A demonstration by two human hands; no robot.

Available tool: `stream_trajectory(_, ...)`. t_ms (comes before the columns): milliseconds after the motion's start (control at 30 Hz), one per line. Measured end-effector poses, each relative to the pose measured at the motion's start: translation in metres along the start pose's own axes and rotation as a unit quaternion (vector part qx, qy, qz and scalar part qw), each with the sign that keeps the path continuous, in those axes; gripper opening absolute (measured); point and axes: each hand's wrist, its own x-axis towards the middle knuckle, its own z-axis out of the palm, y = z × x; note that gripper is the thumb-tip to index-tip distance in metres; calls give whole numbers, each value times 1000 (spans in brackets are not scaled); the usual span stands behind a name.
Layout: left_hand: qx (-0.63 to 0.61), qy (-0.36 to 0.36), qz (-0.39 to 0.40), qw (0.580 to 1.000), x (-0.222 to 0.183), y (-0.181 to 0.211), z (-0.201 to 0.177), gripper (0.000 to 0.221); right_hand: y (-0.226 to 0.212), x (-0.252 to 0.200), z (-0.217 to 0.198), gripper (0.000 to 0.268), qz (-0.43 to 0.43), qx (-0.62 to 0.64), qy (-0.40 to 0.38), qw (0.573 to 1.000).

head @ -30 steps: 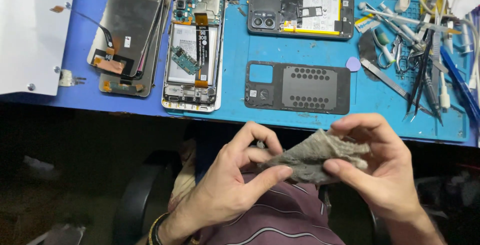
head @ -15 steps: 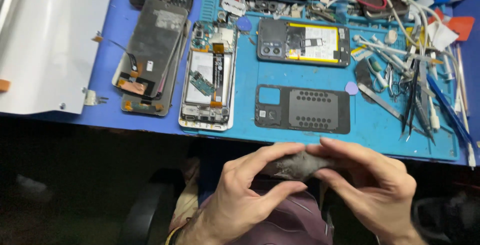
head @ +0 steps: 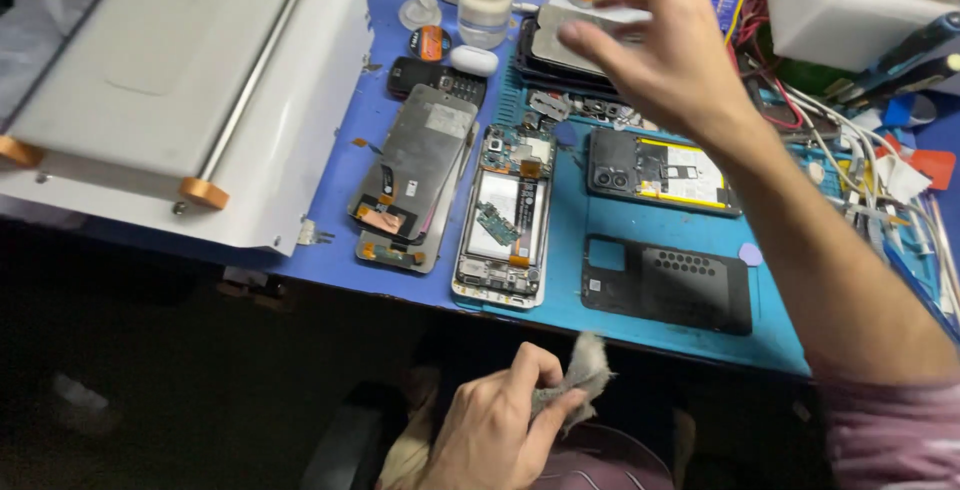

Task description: Cleaning adhesive residue and smudges from a smartphone back cover using a cloth and cleaning solution.

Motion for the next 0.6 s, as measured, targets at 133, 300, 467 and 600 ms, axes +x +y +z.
stream_trajectory(133, -14, -14, -51, 998, -19, -18, -4, 22, 71, 85, 59, 37, -27, -59, 63, 996)
stream_trajectory(300, -62, 51, -76, 994, -32, -21, -19, 9, 249, 31, -11, 34, -205, -345, 13, 916)
stream_trajectory(467, -65, 76, -159, 982, -30, -7, -36, 18, 406, -104, -130, 41, -394, -642, -47, 656)
stream_trajectory(600, -132, 75, -261, 953, -27, 6, -54, 29, 512, -192, -154, 51, -516, -774, -73, 359)
